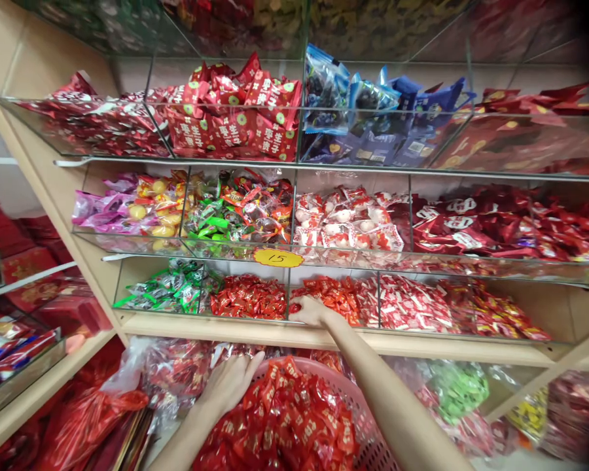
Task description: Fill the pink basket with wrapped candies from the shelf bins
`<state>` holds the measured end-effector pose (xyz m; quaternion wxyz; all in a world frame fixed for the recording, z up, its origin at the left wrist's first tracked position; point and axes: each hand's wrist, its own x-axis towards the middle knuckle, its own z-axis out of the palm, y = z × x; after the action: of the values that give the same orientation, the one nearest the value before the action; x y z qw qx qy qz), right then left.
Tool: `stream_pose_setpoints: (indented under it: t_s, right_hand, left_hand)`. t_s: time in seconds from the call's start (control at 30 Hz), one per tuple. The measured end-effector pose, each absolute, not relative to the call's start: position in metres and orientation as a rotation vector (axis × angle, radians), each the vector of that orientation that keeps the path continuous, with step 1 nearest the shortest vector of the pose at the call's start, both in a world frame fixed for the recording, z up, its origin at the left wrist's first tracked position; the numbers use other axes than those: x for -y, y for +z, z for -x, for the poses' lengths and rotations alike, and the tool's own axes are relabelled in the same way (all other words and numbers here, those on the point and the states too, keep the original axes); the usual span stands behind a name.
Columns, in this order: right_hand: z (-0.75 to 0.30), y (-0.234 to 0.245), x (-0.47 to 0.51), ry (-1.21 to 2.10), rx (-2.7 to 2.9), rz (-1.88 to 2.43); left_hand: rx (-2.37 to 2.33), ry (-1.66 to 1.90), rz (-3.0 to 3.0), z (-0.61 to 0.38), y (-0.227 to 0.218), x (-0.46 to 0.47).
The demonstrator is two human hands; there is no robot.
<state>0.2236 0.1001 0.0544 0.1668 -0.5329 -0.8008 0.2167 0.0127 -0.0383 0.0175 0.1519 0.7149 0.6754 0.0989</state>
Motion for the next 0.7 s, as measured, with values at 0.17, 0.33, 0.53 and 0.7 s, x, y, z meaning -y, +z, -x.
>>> stream_pose_setpoints:
  t_s: [0.17,0.33,0.53,0.7]
  right_hand:
    - [-0.224,0.052,-0.103,0.647,2.068,1.503]
    - [-0.232,0.045,-0.110,0.675,1.685,1.410]
    - [-0.246,0.048,-0.115,0.719,1.186,1.280]
    - [-0.249,0.064,-0.103,0.866,0.955,1.205]
  left_hand:
    - [-1.974,0.278,-2.086,-0.017,0.012,0.041]
    - [-1.995,0.257,-2.090,-0.021,0.007,0.047]
    - [-1.989,0.234,-2.077,-0.020,0.007,0.051]
    - [-2.004,0.238,-2.062,-0.019,0.008,0.053]
